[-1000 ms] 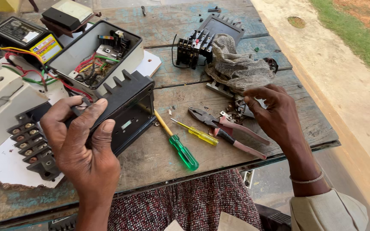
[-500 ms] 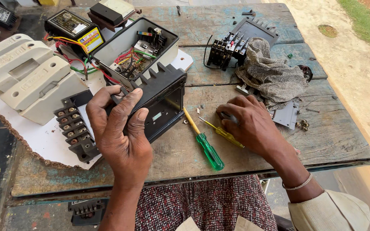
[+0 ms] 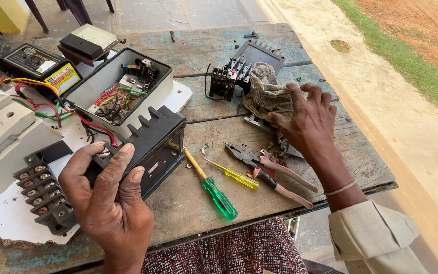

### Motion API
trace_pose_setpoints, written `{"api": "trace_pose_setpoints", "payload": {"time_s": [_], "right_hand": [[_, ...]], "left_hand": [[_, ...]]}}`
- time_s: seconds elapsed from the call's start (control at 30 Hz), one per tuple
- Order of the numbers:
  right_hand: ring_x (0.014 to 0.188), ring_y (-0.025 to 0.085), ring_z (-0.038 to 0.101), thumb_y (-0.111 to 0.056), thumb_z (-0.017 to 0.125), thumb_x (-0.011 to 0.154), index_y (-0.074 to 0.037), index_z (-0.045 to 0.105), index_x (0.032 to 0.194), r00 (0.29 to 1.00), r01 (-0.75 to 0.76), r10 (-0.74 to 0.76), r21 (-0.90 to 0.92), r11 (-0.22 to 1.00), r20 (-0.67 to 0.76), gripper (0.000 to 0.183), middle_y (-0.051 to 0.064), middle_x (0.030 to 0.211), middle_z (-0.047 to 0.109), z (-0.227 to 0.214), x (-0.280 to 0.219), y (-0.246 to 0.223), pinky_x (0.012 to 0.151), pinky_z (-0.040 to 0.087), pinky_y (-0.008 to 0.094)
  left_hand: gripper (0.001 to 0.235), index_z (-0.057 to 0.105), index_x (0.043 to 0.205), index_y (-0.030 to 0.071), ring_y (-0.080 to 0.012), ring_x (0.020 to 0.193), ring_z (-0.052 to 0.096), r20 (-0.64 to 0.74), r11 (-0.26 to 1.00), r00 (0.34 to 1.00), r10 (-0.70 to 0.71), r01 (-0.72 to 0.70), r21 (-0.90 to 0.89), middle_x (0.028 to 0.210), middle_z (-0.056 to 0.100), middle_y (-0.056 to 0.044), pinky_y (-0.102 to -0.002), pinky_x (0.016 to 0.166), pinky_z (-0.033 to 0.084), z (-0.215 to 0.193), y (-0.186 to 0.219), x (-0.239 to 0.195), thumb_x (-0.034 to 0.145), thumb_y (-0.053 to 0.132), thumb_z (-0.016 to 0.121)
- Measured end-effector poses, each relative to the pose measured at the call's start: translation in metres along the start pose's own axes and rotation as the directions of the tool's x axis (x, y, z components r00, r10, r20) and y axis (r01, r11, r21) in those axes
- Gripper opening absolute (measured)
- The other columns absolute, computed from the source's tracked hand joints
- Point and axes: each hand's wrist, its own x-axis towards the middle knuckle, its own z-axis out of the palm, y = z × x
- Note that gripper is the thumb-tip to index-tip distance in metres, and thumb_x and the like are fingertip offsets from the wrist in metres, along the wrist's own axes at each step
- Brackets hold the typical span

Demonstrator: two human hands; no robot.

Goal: The person is assembling and wiring electrical components on a wooden table. They use a screwdriver to tighten screws on a terminal block, wipe a plastic enclosure with a cloth, and organize various wires and metal parts by hand.

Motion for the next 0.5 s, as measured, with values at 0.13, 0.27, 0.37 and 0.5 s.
{"api": "trace_pose_setpoints", "payload": {"time_s": [0.13, 0.27, 0.37, 0.5], "right_hand": [[0.100, 0.029, 0.057, -0.037, 0.071, 0.091, -0.018, 0.066, 0.130, 0.974, -0.130, 0.115, 0.065, 0.989, 0.195, 0.043, 0.014, 0.116, 0.065, 0.016, 0.017, 0.025, 0.082, 0.051, 0.045], [0.074, 0.021, 0.064, -0.017, 0.068, 0.096, -0.010, 0.075, 0.109, 0.998, -0.056, 0.057, 0.264, 0.963, 0.005, 0.017, 0.010, 0.105, 0.074, 0.027, 0.028, 0.048, 0.064, 0.056, 0.038], [0.066, 0.017, 0.065, -0.008, 0.069, 0.097, -0.007, 0.075, 0.106, 0.984, 0.023, 0.048, 0.383, 0.923, -0.174, 0.011, 0.010, 0.098, 0.075, 0.014, 0.054, 0.062, 0.058, 0.057, 0.032], [0.077, 0.012, 0.074, -0.002, 0.070, 0.098, -0.005, 0.071, 0.110, 0.912, 0.240, -0.013, 0.506, 0.828, -0.410, 0.013, 0.007, 0.094, 0.077, -0.021, 0.084, 0.064, 0.065, 0.061, 0.028]], "left_hand": [[0.023, 0.071, 0.126, 0.004, -0.0222, 0.125, 0.052, 0.013, 0.996, 0.999, 0.044, -0.045, 0.074, 0.133, 0.048, -0.014, -0.031, 0.106, 0.050, 0.003, -0.003, -0.002, 0.105, 0.012, 0.074], [0.021, 0.071, 0.128, 0.005, -0.0199, 0.121, 0.052, 0.019, 0.997, 0.999, 0.038, -0.039, 0.066, 0.136, 0.048, -0.012, -0.028, 0.106, 0.050, 0.002, -0.005, -0.005, 0.109, 0.012, 0.075], [0.019, 0.071, 0.128, 0.004, -0.0198, 0.120, 0.054, 0.026, 0.998, 0.999, 0.023, -0.024, 0.057, 0.137, 0.047, -0.013, -0.028, 0.103, 0.050, 0.001, -0.005, -0.003, 0.110, 0.010, 0.074], [0.020, 0.068, 0.127, 0.004, -0.0210, 0.123, 0.056, 0.076, 1.000, 0.997, -0.008, 0.008, -0.009, 0.137, 0.044, -0.016, -0.028, 0.102, 0.056, -0.003, -0.009, -0.001, 0.108, 0.009, 0.070]]}}
